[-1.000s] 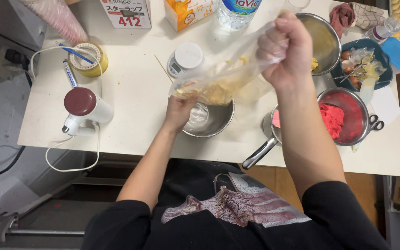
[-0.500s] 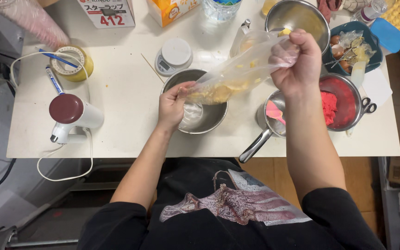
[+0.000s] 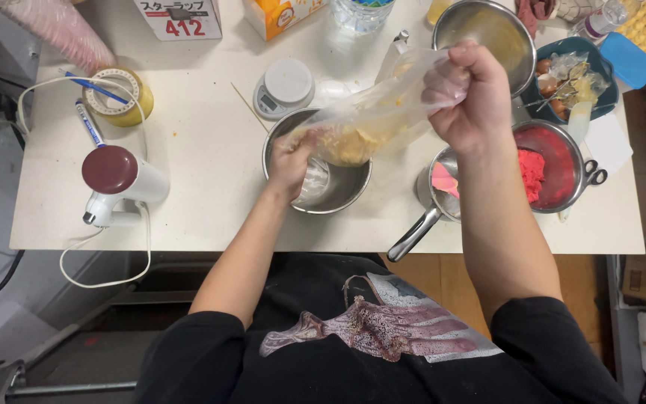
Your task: The person transfers yellow batter from a bowl into a plastic pastry bag using a spatula. Then, they gather the bag's opening and press the batter down toward the nozzle.
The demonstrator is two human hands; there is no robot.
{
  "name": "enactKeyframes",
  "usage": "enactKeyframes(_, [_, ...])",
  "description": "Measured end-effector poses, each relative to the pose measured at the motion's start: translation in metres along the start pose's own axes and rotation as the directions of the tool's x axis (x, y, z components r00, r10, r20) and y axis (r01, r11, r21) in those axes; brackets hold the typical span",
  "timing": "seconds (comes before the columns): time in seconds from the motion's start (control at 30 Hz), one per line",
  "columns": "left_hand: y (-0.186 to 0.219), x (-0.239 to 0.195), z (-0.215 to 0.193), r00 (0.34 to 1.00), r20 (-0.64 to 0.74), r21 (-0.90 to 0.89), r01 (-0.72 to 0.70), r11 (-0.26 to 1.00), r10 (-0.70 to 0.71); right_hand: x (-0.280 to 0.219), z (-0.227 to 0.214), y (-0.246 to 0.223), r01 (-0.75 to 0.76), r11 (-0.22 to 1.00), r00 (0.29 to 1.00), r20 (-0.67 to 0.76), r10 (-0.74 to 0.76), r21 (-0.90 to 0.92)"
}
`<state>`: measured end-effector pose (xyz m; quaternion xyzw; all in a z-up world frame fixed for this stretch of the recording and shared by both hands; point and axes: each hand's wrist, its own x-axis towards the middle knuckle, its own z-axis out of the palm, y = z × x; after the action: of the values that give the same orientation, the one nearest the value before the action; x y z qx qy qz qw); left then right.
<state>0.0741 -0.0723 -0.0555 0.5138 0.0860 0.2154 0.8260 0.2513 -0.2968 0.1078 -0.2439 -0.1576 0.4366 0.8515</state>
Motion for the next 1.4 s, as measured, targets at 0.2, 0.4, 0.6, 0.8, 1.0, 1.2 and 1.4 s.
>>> enactKeyframes(0.2, [0.038, 0.012, 0.035, 0.998, 0.006, -0.042, -0.061, 0.997, 0.061, -0.016, -0.015, -0.017, 0.136, 0.975, 0.986, -0.077, -0.151, -0.175])
enactKeyframes(0.4, [0.075, 0.024, 0.061, 0.999, 0.041, -0.086, -0.004, 0.996, 0.008, -0.045, -0.044, 0.029, 0.402, 0.899, 0.916, 0.094, -0.391, -0.172])
enactKeyframes(0.6, [0.085, 0.027, 0.061, 0.989, 0.123, -0.192, 0.104, 0.976, -0.082, -0.030, -0.041, 0.082, 0.391, 0.760, 0.920, 0.198, -0.338, -0.518])
enactKeyframes(0.8, [0.111, 0.040, 0.044, 0.992, 0.112, -0.049, 0.063, 0.997, -0.057, 0.011, -0.014, 0.065, 0.157, 0.848, 0.971, -0.079, -0.227, -0.507])
enactKeyframes(1.0, [0.164, 0.021, 0.073, 0.791, 0.421, 0.701, -0.594, 0.394, 0.443, 0.039, 0.010, 0.085, 0.147, 0.611, 0.976, 0.013, -0.218, -0.778])
enactKeyframes(1.2, [0.166, 0.066, 0.135, 0.685, 0.676, 0.665, -0.726, 0.175, 0.270, 0.048, 0.012, 0.093, 0.399, -0.167, 0.799, 0.431, -0.419, -0.902])
enactKeyframes(1.4, [0.159, 0.074, 0.129, 0.646, 0.676, 0.609, -0.761, 0.226, 0.354, 0.048, 0.015, 0.090, 0.249, 0.236, 0.954, 0.196, -0.226, -0.940])
